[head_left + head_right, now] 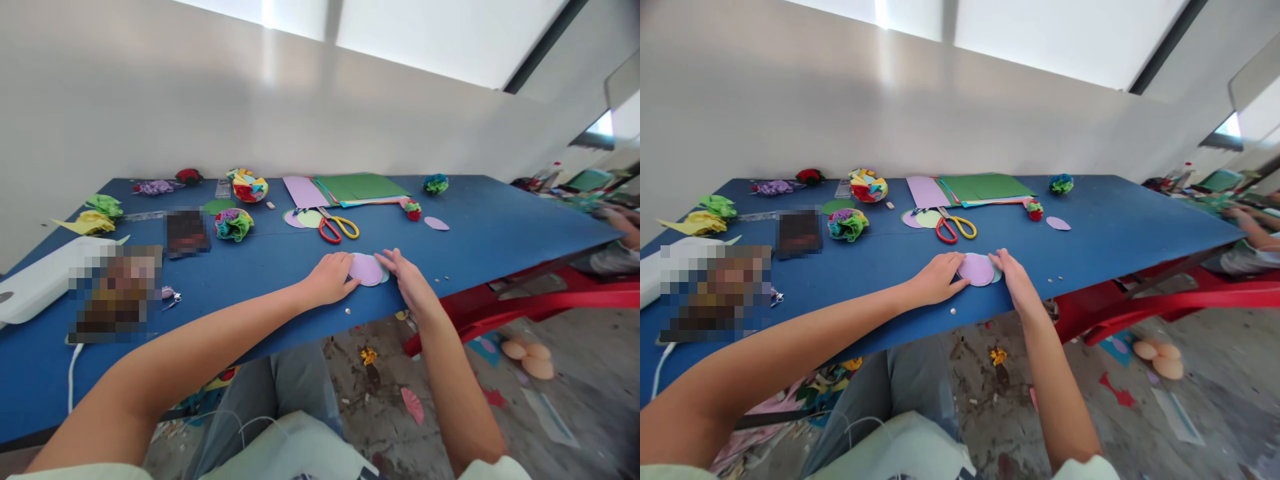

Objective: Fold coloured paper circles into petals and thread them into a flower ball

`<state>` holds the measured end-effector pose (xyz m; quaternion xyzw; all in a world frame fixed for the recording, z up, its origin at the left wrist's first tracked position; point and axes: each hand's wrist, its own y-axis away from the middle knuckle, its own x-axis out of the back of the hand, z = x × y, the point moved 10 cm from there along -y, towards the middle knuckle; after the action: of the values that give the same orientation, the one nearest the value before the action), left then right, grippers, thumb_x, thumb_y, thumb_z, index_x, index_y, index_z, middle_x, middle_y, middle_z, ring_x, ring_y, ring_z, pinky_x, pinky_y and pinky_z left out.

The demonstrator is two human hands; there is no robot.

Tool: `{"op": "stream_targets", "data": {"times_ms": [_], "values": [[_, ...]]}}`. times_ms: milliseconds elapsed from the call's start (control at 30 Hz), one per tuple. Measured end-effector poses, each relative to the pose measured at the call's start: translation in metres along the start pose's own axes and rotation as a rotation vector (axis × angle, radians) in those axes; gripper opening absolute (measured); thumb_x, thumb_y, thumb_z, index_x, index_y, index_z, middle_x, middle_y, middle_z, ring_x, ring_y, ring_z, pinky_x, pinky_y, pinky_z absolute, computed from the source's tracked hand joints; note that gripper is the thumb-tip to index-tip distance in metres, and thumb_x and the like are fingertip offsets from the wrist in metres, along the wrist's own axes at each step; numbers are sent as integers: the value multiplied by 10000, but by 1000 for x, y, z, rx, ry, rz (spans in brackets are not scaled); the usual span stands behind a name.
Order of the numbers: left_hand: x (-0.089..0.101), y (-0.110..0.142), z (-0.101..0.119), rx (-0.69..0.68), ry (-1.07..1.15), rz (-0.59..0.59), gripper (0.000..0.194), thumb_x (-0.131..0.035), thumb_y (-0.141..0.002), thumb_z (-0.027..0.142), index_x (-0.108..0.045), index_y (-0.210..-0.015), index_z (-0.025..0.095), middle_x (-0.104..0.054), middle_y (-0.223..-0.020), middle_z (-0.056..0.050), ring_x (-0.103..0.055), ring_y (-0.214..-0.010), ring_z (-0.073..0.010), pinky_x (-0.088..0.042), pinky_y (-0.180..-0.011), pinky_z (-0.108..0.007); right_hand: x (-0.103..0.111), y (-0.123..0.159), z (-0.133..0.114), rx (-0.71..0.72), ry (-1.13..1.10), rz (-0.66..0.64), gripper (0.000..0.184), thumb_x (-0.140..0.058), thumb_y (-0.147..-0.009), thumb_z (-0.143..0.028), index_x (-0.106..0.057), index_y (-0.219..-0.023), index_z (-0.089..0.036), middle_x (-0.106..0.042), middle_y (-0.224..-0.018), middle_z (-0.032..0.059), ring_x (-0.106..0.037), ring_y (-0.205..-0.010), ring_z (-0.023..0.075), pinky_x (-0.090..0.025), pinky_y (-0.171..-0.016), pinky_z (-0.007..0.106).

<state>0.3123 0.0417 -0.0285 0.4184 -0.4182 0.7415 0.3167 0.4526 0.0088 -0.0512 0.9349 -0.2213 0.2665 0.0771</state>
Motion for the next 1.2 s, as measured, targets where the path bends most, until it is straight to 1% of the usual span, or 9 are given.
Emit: {"op": "stream_targets", "data": {"times_ms": [100,167,267,400,500,600,767,1000,1200], "values": [[1,0,1,-3,-3,-3,486,-447,-841,390,-404,-1213,80,-495,-1245,-169,-441,-1181,-247,-347,-993,-380,1,-9,-3,-74,-151,-75,547,-162,-887,-449,-300,-1324,-150,-425,-1340,151,-451,-1210,199,-449,-910,349],[1,1,1,-4,-6,-6,483,-437,-846,391,-404,-1211,78,-495,-1244,-172,-440,-1181,-250,-349,-990,-383,5,-15,-4,-129,-215,-141,523,-195,-876,-413,-335,-1290,-126,-458,-1295,185,-491,-1169,222,-489,-836,383],[1,1,1,-6,-10,-5,466,-429,-848,393,-410,-1201,89,-498,-1238,-173,-445,-1176,-256,-361,-976,-395,10,-22,-6,-194,-247,-228,480,-263,-855,-424,-435,-1186,-120,-510,-1226,204,-540,-1102,251,-508,-768,406],[1,1,1,-12,-19,7,458,-433,-846,389,-414,-1195,93,-502,-1229,-176,-452,-1165,-266,-367,-966,-403,13,-29,-4,-248,-169,-276,435,-344,-833,-461,-489,-1103,-152,-546,-1194,174,-571,-1043,238,-516,-727,367],[2,2,2,-22,-25,15,440,-429,-849,380,-421,-1184,95,-506,-1219,-174,-458,-1155,-270,-371,-958,-402,13,-33,-2,-252,-41,-245,456,-453,-788,-499,-499,-1117,-188,-554,-1199,129,-551,-1048,237,-502,-715,332],[3,2,3,-28,-29,15,429,-421,-854,379,-425,-1176,95,-508,-1213,-172,-457,-1153,-269,-369,-954,-403,8,-36,-4,-237,92,-220,575,-566,-707,-539,-493,-1169,-206,-541,-1219,105,-520,-1059,249,-474,-716,309],[2,2,3,-28,-29,10,440,-416,-856,385,-420,-1181,89,-506,-1208,-167,-451,-1150,-265,-356,-963,-400,-4,-37,-10,-209,209,-258,670,-570,-674,-596,-481,-1216,-212,-601,-1110,89,-552,-957,220,-437,-652,265],[3,2,6,-39,-14,12,411,-432,-848,369,-447,-1144,83,-513,-1194,-172,-458,-1136,-275,-363,-952,-401,-11,-41,-12,-154,261,-307,513,-549,-688,-600,-607,-971,-177,-643,-878,66,-554,-725,153,-364,-525,219],[4,2,5,-39,25,15,379,-455,-838,353,-468,-1110,88,-519,-1177,-163,-470,-1117,-270,-364,-951,-402,-19,-39,-13,-125,282,-327,411,-557,-699,-554,-594,-700,-145,-524,-587,-2,-415,-530,94,-278,-468,225]]}}
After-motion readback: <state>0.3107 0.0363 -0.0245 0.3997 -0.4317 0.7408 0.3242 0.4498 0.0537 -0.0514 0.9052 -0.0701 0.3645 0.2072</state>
